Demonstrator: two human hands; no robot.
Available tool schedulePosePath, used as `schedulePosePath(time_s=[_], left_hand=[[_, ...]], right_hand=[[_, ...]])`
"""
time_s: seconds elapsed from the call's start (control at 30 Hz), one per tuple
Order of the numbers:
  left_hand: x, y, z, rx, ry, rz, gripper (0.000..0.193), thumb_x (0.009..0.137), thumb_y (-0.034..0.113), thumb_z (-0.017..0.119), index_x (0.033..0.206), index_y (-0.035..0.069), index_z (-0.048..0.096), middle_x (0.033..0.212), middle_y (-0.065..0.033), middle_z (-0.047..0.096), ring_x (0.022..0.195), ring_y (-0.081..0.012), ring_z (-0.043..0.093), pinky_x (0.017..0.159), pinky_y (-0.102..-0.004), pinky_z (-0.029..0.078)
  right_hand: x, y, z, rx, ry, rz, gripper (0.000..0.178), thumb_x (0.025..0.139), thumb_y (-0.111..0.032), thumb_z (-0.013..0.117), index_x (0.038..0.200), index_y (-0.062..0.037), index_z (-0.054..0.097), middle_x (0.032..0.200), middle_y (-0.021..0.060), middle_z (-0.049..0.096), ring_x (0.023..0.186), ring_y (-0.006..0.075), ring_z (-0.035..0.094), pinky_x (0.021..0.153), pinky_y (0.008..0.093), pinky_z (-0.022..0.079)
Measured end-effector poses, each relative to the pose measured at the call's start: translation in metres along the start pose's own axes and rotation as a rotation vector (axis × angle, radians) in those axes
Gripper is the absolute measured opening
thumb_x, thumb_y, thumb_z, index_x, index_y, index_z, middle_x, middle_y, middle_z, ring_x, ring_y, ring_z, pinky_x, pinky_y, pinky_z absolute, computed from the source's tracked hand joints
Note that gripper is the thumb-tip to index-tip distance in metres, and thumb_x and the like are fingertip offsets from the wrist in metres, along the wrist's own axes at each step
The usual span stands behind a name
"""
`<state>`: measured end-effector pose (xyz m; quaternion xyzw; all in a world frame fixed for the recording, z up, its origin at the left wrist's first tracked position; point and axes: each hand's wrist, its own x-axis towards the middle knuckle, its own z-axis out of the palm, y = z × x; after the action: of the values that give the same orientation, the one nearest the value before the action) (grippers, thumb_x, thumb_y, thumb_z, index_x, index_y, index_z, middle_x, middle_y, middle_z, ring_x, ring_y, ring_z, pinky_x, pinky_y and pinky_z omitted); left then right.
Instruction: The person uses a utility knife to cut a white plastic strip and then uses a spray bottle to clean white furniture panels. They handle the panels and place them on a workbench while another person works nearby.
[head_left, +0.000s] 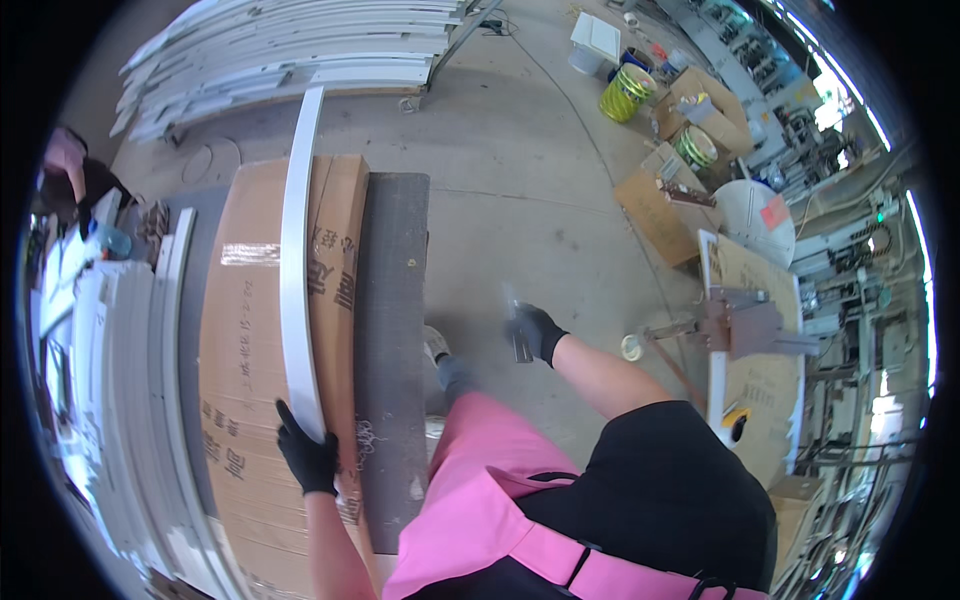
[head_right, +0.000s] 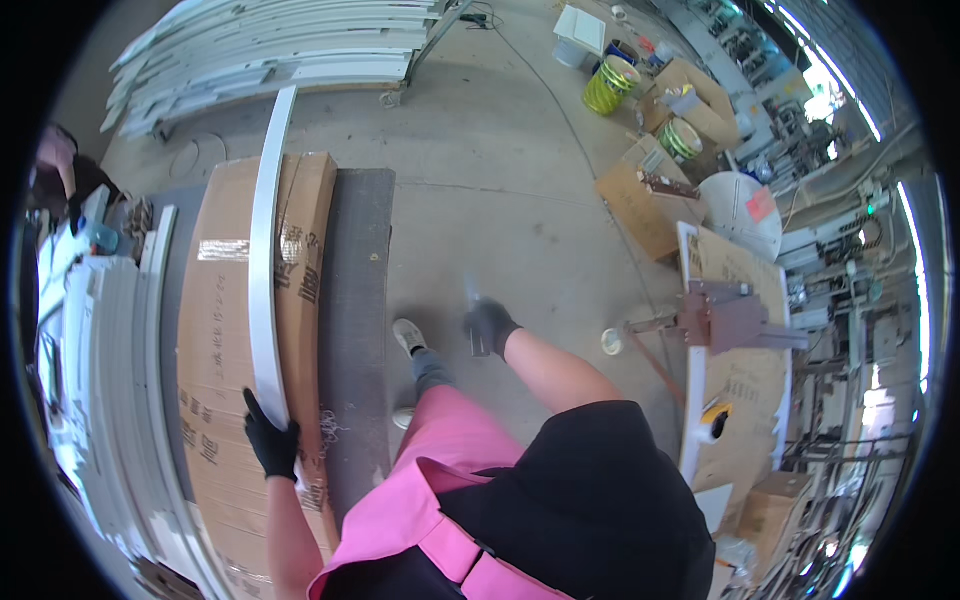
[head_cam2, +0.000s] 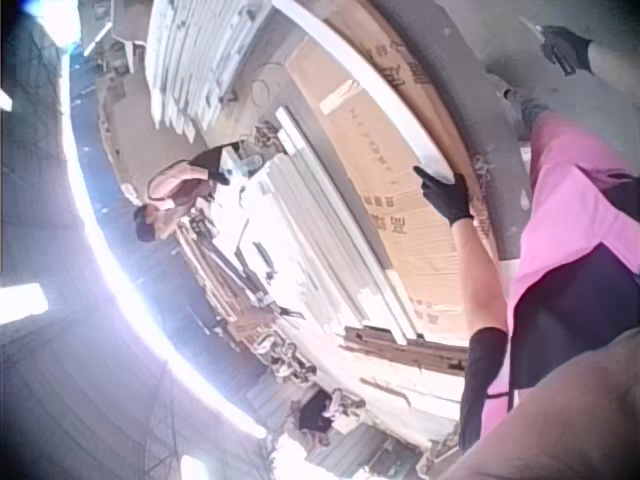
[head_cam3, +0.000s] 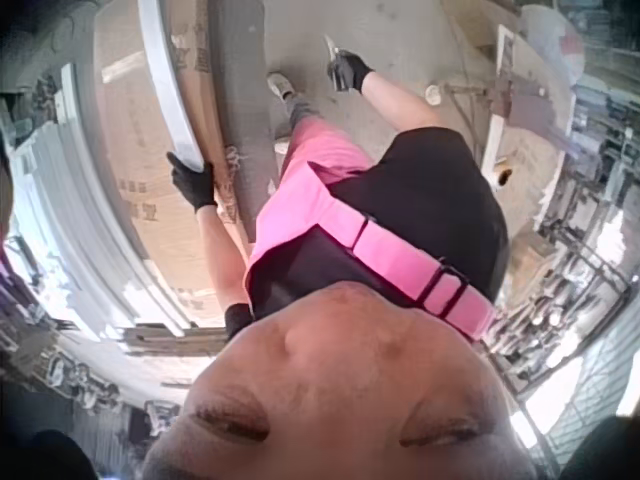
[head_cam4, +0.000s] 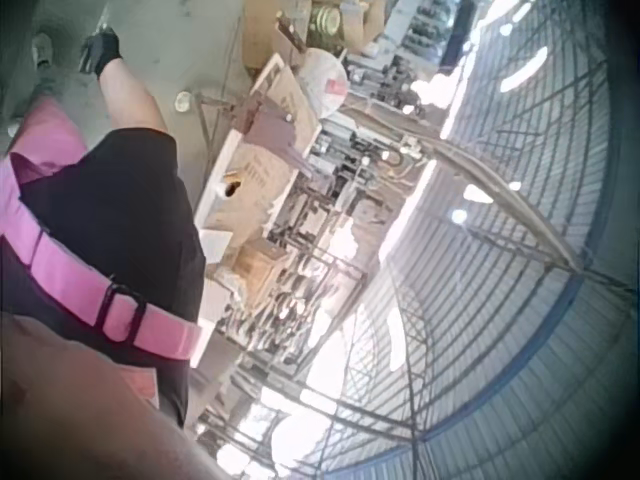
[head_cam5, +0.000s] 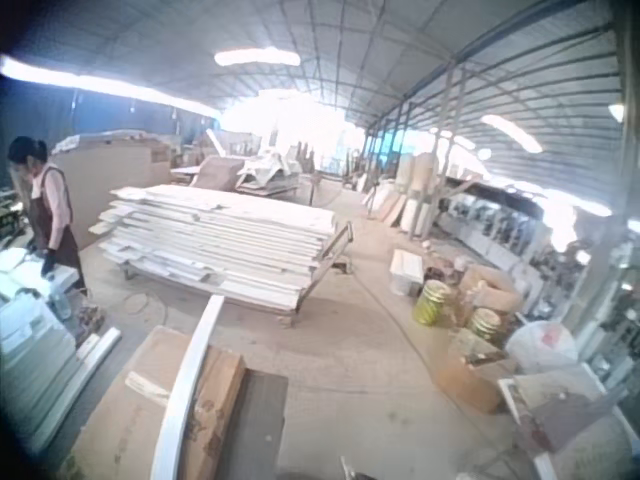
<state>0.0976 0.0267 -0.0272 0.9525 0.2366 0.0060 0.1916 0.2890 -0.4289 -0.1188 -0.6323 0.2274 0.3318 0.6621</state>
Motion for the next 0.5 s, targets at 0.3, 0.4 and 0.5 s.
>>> schedulePosePath(time_s=[0.3, 0.4, 0.5], left_hand=[[-0.099, -0.005, -0.034, -0.374, -0.095, -0.168, 0.071, 0.065, 0.036, 0.081, 0.122, 0.002, 0.057, 0.096, -0.0216, 0.068, 0.09, -0.0378, 0.066, 0.077, -0.0428, 0.052], [-0.135, 0.016, -0.065, -0.36, 0.015, -0.259, 0.068, 0.065, 0.034, 0.081, 0.122, 0.006, 0.058, 0.092, -0.0186, 0.069, 0.085, -0.0347, 0.068, 0.074, -0.0419, 0.053], [-0.151, 0.044, -0.089, -0.413, 0.284, -0.225, 0.059, 0.066, 0.033, 0.082, 0.115, 0.007, 0.061, 0.091, -0.0175, 0.069, 0.084, -0.0345, 0.067, 0.072, -0.0412, 0.052]], right_hand=[[-0.047, -0.064, 0.149, 0.288, -0.512, -0.123, 0.015, 0.084, -0.015, 0.067, 0.094, -0.0076, 0.06, 0.077, 0.0041, 0.06, 0.071, 0.0164, 0.06, 0.067, 0.0287, 0.05], [-0.068, -0.095, 0.201, 0.182, -0.573, -0.185, 0.024, 0.093, -0.029, 0.064, 0.105, -0.0076, 0.061, 0.088, 0.0037, 0.063, 0.082, 0.0159, 0.063, 0.076, 0.0328, 0.054], [-0.113, -0.107, 0.269, 0.152, -0.856, -0.23, 0.028, 0.094, -0.024, 0.062, 0.115, -0.0062, 0.061, 0.104, 0.0059, 0.064, 0.097, 0.0163, 0.063, 0.084, 0.0359, 0.054]])
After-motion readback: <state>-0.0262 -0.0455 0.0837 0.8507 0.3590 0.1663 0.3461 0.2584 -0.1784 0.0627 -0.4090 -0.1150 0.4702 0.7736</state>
